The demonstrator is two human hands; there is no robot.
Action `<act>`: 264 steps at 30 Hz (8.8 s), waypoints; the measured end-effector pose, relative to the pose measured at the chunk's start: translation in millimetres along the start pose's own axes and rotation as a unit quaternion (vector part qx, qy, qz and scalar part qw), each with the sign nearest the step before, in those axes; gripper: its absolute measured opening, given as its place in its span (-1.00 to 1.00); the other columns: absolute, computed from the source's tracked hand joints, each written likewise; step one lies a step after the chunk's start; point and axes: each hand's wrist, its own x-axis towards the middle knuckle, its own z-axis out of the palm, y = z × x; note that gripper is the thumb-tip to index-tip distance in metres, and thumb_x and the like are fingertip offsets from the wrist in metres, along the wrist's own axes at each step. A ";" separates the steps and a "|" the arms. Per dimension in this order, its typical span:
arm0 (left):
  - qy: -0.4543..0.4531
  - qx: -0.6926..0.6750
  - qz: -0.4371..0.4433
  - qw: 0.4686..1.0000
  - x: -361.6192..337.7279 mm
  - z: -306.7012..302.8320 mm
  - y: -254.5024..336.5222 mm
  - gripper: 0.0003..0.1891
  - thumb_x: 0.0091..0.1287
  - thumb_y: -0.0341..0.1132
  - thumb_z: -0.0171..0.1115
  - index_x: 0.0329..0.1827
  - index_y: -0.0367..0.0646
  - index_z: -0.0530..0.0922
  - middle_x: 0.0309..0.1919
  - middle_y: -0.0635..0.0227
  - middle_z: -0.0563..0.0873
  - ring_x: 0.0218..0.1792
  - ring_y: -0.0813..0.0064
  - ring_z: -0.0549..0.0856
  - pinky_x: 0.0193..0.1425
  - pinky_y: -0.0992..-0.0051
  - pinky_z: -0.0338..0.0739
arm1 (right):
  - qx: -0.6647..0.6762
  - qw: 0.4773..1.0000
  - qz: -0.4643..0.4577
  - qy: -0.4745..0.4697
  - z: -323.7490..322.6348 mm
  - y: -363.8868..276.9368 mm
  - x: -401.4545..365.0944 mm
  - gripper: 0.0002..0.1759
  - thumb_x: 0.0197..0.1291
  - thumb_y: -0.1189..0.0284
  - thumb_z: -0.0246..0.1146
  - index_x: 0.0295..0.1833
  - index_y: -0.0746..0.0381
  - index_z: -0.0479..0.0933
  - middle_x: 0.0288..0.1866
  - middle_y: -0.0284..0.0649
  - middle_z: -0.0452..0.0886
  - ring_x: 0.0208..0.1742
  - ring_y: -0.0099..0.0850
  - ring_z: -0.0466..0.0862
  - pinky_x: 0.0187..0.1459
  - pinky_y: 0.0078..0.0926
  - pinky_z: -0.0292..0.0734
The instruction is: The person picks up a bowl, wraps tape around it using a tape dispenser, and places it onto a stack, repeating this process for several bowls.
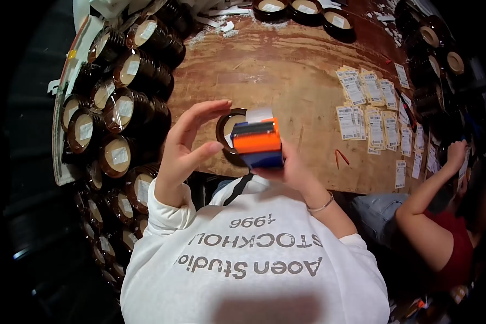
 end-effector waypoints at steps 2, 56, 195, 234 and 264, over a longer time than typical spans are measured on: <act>-0.002 0.004 0.008 1.000 -2.2 1.8 7.0 -0.49 -0.02 -0.41 0.28 0.05 -0.30 0.39 -0.04 0.24 0.48 0.04 0.43 0.44 0.13 0.50 0.25 | -0.062 0.997 -0.035 0.008 3.3 0.7 -3.3 -0.43 -0.20 0.59 0.36 0.04 0.25 0.37 0.00 -0.23 0.46 -0.02 -0.46 0.48 0.01 -0.48 0.39; -0.146 -0.063 0.007 0.987 -8.9 -2.0 4.2 -0.57 -0.02 -0.38 0.16 -0.02 -0.28 0.47 -0.01 0.18 0.47 0.04 0.35 0.40 0.15 0.40 0.20 | -0.153 0.970 -0.115 -0.151 8.6 -27.5 -18.0 -0.45 -0.31 0.41 0.45 -0.08 0.25 0.46 0.00 -0.15 0.42 0.00 -0.29 0.46 0.06 -0.42 0.32; 0.456 -0.131 -0.231 0.850 -90.0 13.9 -302.4 -0.63 0.37 -0.20 -0.16 -0.02 -0.34 0.44 -0.11 0.29 0.56 -0.09 0.53 0.50 0.03 0.59 0.33 | -0.583 0.677 0.382 -0.235 -41.9 -64.8 162.6 -0.32 -0.19 0.02 0.33 -0.17 0.44 0.49 -0.37 -0.17 0.58 -0.36 -0.46 0.57 -0.26 -0.58 0.43; -0.109 0.415 -0.082 0.899 -45.7 -21.2 -228.5 -0.30 -0.19 -0.39 0.36 0.15 -0.03 0.34 0.15 0.24 0.38 0.10 0.26 0.43 0.10 0.44 0.40 | -0.195 0.852 0.450 -0.185 -139.2 27.4 143.2 -0.47 -0.01 0.08 0.22 -0.18 0.39 0.47 -0.40 -0.17 0.59 -0.47 -0.47 0.60 -0.43 -0.59 0.53; -0.128 0.504 -0.097 0.848 -66.7 32.1 -217.5 -0.46 -0.07 -0.40 0.26 0.06 -0.21 0.36 0.11 0.07 0.35 0.14 0.23 0.37 0.15 0.32 0.31 | -0.426 0.836 0.333 -0.097 -114.3 107.0 79.7 -0.39 -0.16 -0.04 0.26 -0.20 0.30 0.56 -0.26 -0.13 0.61 -0.33 -0.30 0.59 -0.25 -0.45 0.46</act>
